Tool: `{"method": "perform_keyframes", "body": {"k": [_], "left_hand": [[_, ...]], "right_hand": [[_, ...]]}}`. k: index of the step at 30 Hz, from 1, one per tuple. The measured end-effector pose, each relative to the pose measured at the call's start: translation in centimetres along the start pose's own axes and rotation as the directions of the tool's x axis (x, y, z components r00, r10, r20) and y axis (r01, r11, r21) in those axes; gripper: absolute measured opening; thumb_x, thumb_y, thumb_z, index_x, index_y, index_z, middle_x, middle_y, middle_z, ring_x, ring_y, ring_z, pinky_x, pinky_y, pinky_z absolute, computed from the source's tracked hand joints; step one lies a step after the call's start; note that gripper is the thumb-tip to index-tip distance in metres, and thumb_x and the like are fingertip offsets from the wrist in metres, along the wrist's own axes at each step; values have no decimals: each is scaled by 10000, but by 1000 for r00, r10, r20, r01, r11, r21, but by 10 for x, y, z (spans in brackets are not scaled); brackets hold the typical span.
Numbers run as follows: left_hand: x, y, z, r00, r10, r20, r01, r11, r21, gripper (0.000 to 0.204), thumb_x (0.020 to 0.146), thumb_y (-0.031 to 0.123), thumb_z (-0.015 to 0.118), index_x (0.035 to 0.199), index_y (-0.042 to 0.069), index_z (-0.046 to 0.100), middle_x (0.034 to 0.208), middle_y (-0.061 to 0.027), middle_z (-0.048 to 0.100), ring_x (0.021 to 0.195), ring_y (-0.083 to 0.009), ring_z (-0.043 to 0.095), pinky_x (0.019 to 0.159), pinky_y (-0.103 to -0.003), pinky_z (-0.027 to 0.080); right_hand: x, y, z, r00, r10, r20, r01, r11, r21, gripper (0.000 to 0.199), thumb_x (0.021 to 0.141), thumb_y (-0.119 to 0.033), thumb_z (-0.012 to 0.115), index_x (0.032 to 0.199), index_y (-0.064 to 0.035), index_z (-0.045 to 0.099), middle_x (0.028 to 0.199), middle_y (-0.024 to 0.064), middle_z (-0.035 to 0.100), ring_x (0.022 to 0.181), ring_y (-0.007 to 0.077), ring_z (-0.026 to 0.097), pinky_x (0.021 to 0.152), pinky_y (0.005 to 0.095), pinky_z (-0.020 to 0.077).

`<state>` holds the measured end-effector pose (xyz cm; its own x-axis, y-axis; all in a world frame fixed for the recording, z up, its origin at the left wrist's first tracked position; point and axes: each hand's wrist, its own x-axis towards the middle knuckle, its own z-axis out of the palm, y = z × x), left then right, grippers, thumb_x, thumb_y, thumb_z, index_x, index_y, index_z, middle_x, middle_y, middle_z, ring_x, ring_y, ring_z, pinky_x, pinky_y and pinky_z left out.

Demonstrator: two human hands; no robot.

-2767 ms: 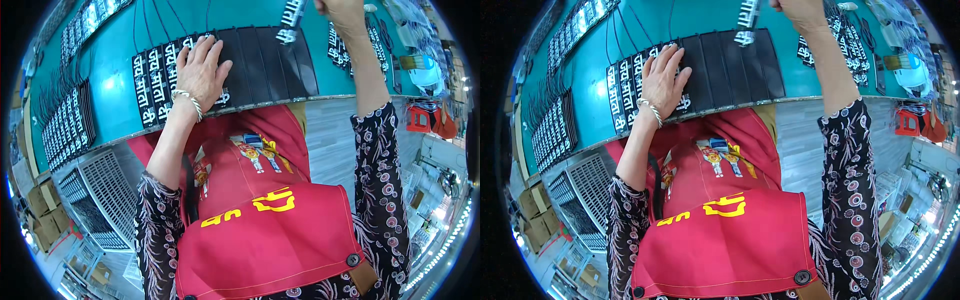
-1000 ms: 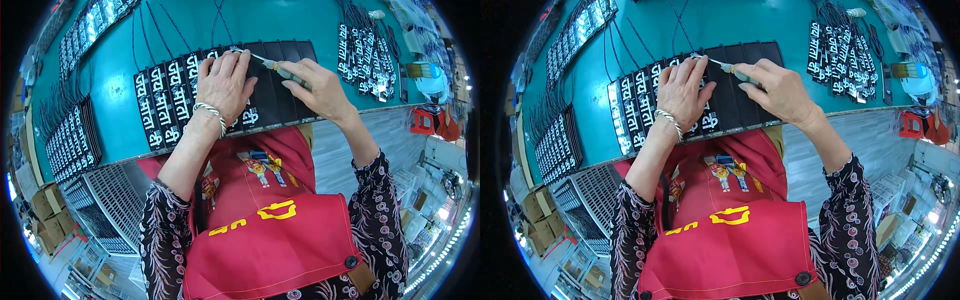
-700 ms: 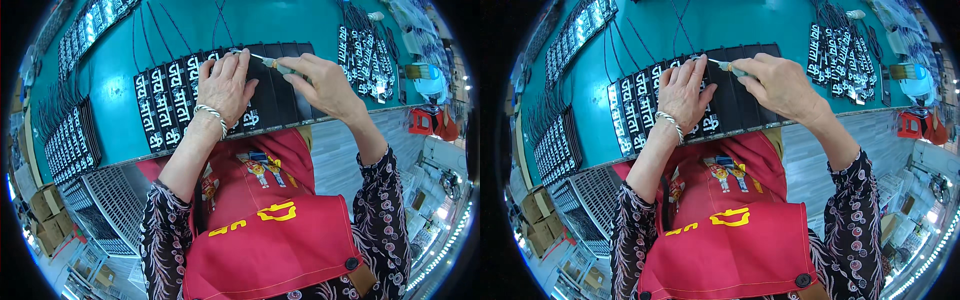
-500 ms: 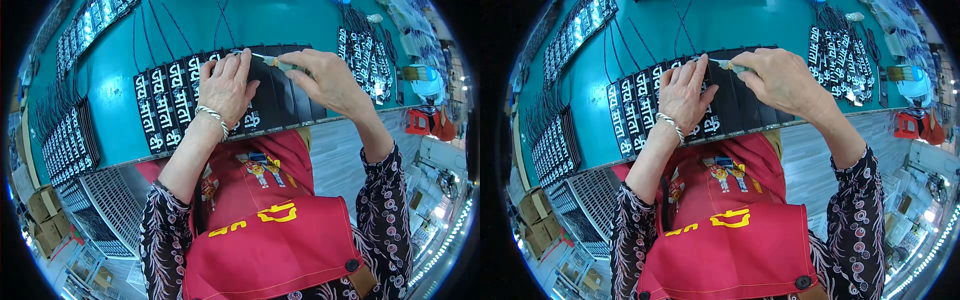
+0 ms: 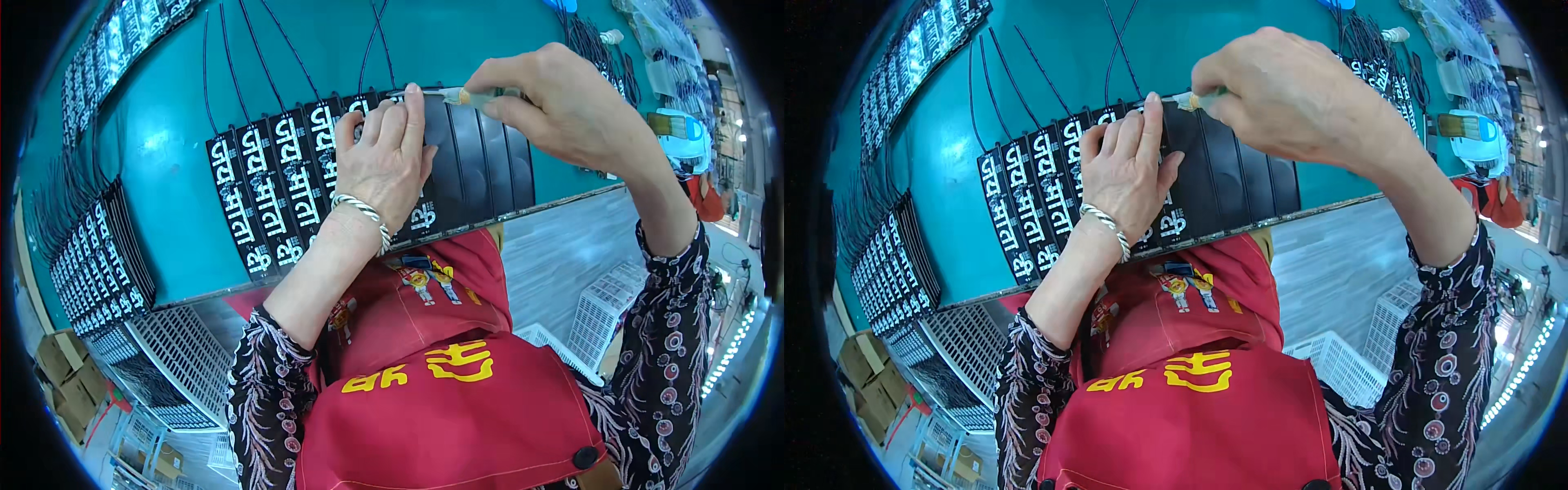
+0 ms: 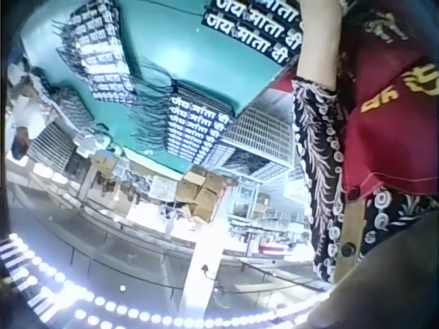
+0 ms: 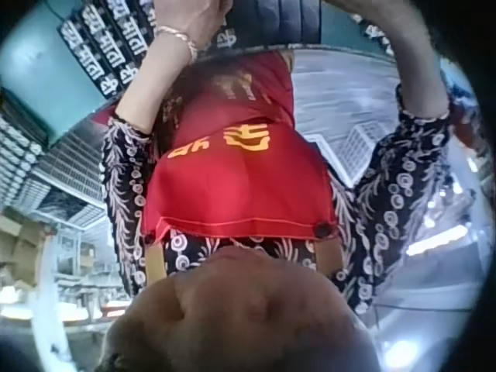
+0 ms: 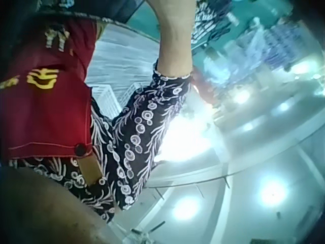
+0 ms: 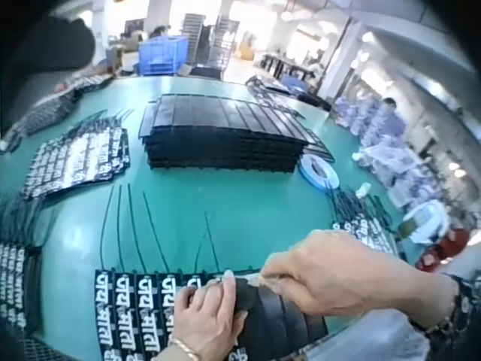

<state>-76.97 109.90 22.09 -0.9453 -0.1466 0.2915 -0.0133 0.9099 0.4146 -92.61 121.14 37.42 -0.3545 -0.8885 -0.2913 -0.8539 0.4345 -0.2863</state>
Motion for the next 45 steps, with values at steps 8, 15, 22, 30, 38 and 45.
{"method": "perform_keyframes", "body": {"k": [8,15,22,30,38,45], "left_hand": [[25,13,-14,995,-78,63,84,991,-100,776,812,279,755,1453,-12,430,1170,-104,586,1087,-246,570,992,-468,385],[20,60,-15,992,-46,119,48,999,-11,715,870,384,716,1448,46,465,1264,-110,592,1158,-273,556,1037,-454,367],[-7,115,-11,995,70,74,-78,991,107,479,888,337,695,1312,124,630,1259,-108,597,1164,-283,551,1028,-460,373],[15,162,-1,997,30,71,-42,984,171,426,864,240,700,1261,95,645,1347,-131,560,1289,-305,512,1075,-501,345],[-10,114,35,993,-12,113,-8,984,179,454,917,258,636,1338,103,567,1409,-110,526,1373,-285,450,1132,-527,275],[-25,115,18,998,0,70,-12,986,166,443,923,266,636,1334,111,573,1402,-98,533,1372,-275,458,1139,-520,272]], "right_hand": [[20,-4,-50,970,118,211,-81,981,-176,194,876,-210,640,995,-82,723,815,180,703,829,374,693,737,468,549],[-84,24,9,993,116,30,-113,989,-92,223,898,-166,633,1102,-80,657,934,177,696,901,368,684,784,483,540],[-181,105,64,914,405,-19,-379,869,316,326,787,-150,644,1087,-35,595,1004,222,668,983,418,645,823,490,510],[-201,292,57,689,652,-317,-618,757,213,491,753,-355,749,1065,19,683,976,251,706,955,388,693,831,488,529],[-138,315,112,637,745,-199,-632,653,417,475,649,-173,841,1000,95,667,854,170,689,770,236,683,626,402,533],[-152,267,91,694,711,-109,-391,500,773,305,775,-62,719,1051,20,619,684,20,553,499,95,492,422,272,356]]}}
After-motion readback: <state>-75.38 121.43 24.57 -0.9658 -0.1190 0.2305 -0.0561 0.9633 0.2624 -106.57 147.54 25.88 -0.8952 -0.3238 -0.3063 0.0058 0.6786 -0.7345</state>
